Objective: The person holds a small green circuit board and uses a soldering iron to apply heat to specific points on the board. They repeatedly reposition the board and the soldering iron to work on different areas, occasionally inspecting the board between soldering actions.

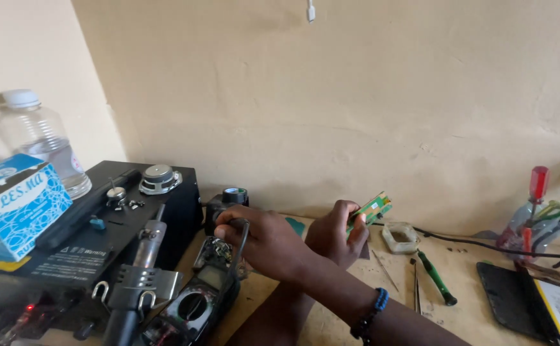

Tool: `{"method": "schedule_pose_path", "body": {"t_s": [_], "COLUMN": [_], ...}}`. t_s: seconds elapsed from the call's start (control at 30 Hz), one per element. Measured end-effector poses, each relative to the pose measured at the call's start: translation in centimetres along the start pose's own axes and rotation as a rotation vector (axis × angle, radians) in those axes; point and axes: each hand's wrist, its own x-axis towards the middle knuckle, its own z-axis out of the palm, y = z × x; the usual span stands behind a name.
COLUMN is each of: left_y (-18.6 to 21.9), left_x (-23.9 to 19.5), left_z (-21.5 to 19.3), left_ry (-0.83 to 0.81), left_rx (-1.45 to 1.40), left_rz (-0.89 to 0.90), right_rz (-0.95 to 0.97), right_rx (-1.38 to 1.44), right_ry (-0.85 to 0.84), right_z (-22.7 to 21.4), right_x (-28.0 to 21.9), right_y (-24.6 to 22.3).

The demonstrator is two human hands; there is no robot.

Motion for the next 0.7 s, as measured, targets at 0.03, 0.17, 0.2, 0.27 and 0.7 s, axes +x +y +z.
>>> {"method": "schedule_pose_path", "body": {"t_s": [0.03,0.17,0.2,0.27,0.7], "left_y": [-0.4,-0.8,-0.7,-1.0,-1.3], "left_x": [0.0,-0.1,-0.1,0.0,0.3], "left_z": [0.4,1.1,0.8,0.8,1.0], "left_ry": [0.003,0.028,0.001,0.01,0.066], "left_rx": [0.001,0.064,0.059,0.061,0.041], "left_rz": [-0.003,-0.072,-0.09,-0.093,-0.136], "right_rz": [-0.001,-0.147,-0.144,-0.118,-0.172], "right_rx": [0.0,0.008,-0.08,-0.137,-0.156], "right_ry": [-0.004,0.025,-0.01,-0.041,-0.138], "right_z": [0.6,1.9,2.1,2.6,3.0], "right_x": [0.5,1.8,2.1,2.9,2.8], "right_y": [0.2,-0.1,-0.5,-0.2,3.5]}}
